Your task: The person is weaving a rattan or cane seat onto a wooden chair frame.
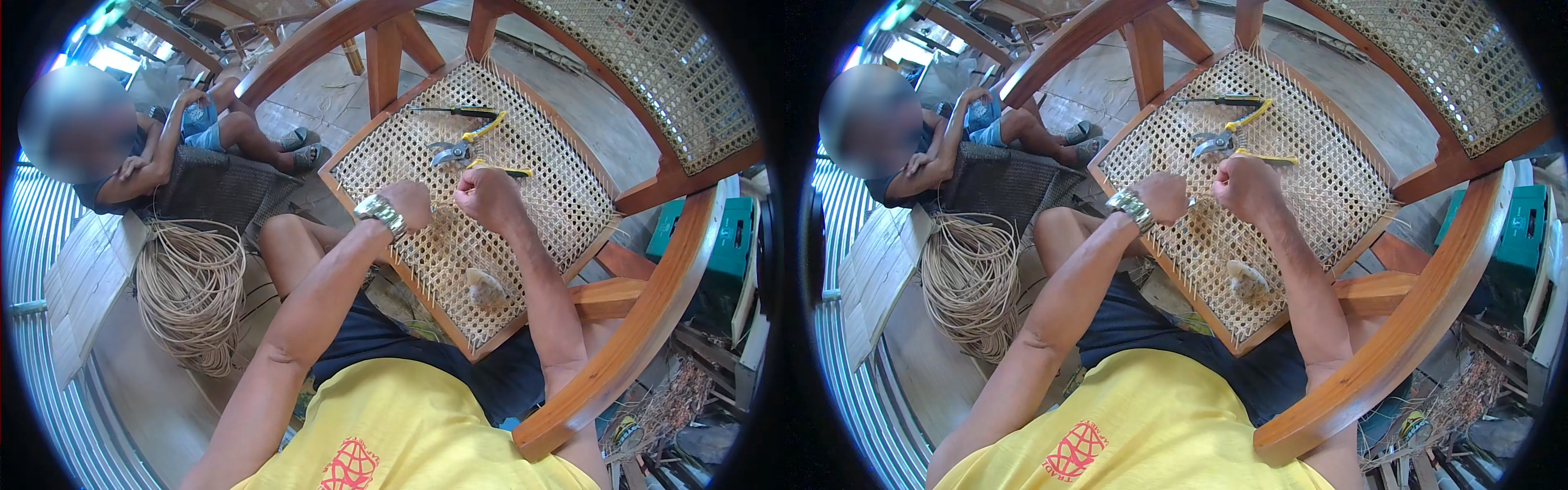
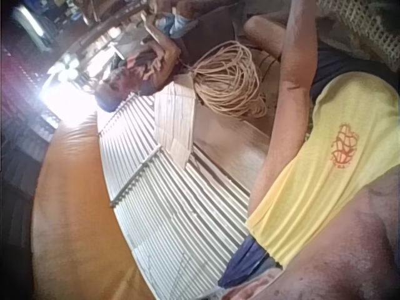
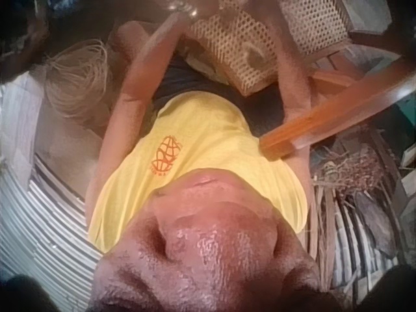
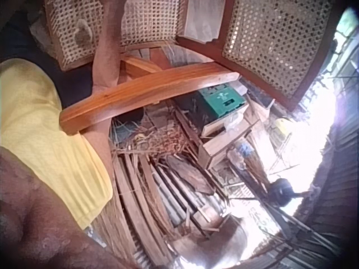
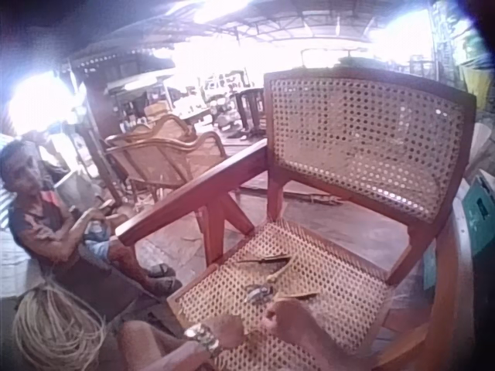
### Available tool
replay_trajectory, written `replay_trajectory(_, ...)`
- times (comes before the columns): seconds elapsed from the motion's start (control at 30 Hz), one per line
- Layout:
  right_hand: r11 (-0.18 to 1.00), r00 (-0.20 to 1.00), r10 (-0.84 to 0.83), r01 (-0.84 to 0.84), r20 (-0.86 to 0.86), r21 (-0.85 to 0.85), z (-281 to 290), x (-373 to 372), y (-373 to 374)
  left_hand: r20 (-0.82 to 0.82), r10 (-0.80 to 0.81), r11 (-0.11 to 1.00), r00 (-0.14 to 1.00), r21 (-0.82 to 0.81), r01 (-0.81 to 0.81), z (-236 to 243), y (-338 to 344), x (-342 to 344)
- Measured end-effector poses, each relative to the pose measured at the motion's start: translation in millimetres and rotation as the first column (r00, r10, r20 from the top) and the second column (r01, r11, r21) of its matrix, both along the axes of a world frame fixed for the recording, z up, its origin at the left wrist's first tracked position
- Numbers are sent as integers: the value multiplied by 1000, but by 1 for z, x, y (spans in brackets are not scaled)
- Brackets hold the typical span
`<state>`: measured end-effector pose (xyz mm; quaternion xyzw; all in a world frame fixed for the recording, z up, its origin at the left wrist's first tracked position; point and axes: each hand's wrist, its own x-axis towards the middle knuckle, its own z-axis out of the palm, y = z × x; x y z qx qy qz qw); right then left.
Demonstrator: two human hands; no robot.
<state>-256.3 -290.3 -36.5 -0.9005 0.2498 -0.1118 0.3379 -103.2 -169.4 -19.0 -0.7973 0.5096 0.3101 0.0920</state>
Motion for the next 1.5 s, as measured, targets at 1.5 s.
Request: replay_trajectory(1.5,978,980,198,-199,-26,-67,1,4,13,203,393,834,897,-489,-255,48,149,82)
